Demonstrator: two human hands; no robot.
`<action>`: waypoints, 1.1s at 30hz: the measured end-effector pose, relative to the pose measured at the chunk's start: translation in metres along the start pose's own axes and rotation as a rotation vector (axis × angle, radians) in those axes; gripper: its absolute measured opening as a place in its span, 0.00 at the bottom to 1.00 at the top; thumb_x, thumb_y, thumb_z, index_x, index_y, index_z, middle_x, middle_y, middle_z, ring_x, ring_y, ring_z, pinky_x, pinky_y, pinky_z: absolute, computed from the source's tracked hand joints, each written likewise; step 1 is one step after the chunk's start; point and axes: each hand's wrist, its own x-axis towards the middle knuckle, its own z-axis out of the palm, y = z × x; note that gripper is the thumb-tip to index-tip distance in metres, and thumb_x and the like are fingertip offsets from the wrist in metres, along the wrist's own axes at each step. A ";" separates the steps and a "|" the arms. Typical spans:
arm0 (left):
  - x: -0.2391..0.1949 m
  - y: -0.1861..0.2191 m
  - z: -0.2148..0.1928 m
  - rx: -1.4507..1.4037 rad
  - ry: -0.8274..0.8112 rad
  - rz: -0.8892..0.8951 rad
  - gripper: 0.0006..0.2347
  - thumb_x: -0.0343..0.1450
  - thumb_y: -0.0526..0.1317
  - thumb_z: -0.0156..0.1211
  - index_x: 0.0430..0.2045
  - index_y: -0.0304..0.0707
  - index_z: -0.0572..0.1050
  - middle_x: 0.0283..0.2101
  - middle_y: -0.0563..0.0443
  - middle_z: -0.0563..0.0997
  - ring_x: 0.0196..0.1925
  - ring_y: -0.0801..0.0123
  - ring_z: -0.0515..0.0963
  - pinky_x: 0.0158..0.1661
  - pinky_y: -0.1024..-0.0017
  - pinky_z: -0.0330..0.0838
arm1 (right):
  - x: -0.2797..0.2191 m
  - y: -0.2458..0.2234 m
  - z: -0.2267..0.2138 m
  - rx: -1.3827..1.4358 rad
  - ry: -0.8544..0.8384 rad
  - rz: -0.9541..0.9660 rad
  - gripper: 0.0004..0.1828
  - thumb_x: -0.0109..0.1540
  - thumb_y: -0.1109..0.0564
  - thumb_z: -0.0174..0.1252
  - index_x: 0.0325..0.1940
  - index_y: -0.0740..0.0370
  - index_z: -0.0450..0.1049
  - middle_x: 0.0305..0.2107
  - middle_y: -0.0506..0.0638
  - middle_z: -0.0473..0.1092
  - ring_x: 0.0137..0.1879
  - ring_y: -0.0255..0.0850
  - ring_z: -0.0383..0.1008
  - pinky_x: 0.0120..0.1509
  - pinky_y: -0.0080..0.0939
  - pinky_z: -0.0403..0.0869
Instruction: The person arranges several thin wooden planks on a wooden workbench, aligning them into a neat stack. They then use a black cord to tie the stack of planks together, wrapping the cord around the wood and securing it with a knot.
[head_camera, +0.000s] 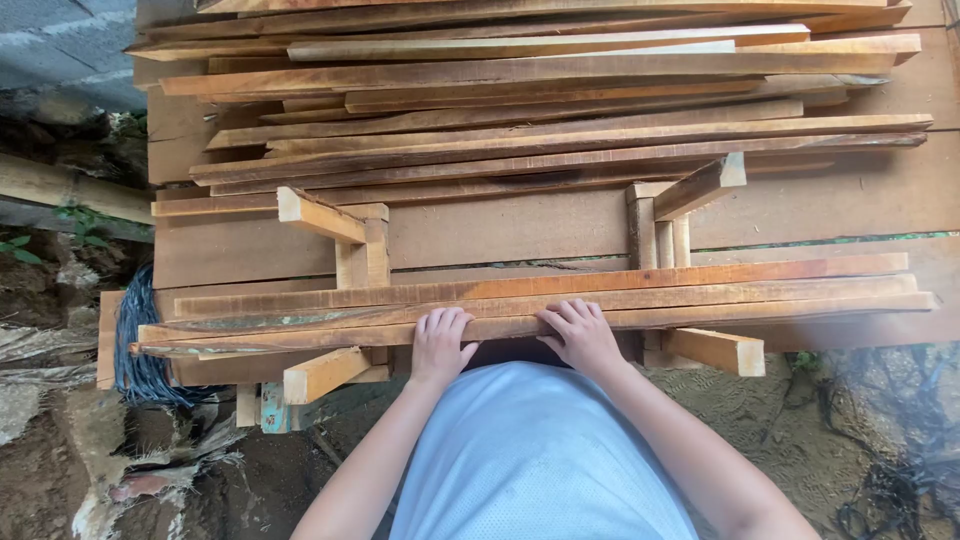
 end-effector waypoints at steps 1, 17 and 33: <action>0.002 0.004 -0.005 0.001 0.002 0.001 0.23 0.60 0.52 0.73 0.47 0.58 0.73 0.50 0.64 0.74 0.61 0.70 0.69 0.61 0.62 0.62 | 0.007 -0.003 -0.010 -0.001 0.003 0.000 0.24 0.52 0.41 0.69 0.51 0.42 0.75 0.46 0.36 0.71 0.56 0.36 0.70 0.58 0.41 0.67; 0.032 0.048 0.010 -0.094 0.040 0.207 0.21 0.60 0.49 0.73 0.45 0.55 0.73 0.48 0.62 0.73 0.55 0.68 0.72 0.51 0.67 0.67 | 0.057 0.020 0.003 0.251 -0.405 0.338 0.20 0.63 0.32 0.56 0.42 0.46 0.78 0.40 0.43 0.72 0.55 0.45 0.71 0.58 0.50 0.71; 0.031 0.049 0.009 -0.121 0.020 0.162 0.20 0.59 0.49 0.73 0.43 0.55 0.73 0.48 0.63 0.72 0.56 0.69 0.71 0.54 0.67 0.65 | 0.063 0.025 0.017 0.191 -0.452 0.304 0.22 0.59 0.30 0.59 0.40 0.48 0.75 0.40 0.47 0.70 0.54 0.49 0.71 0.56 0.54 0.73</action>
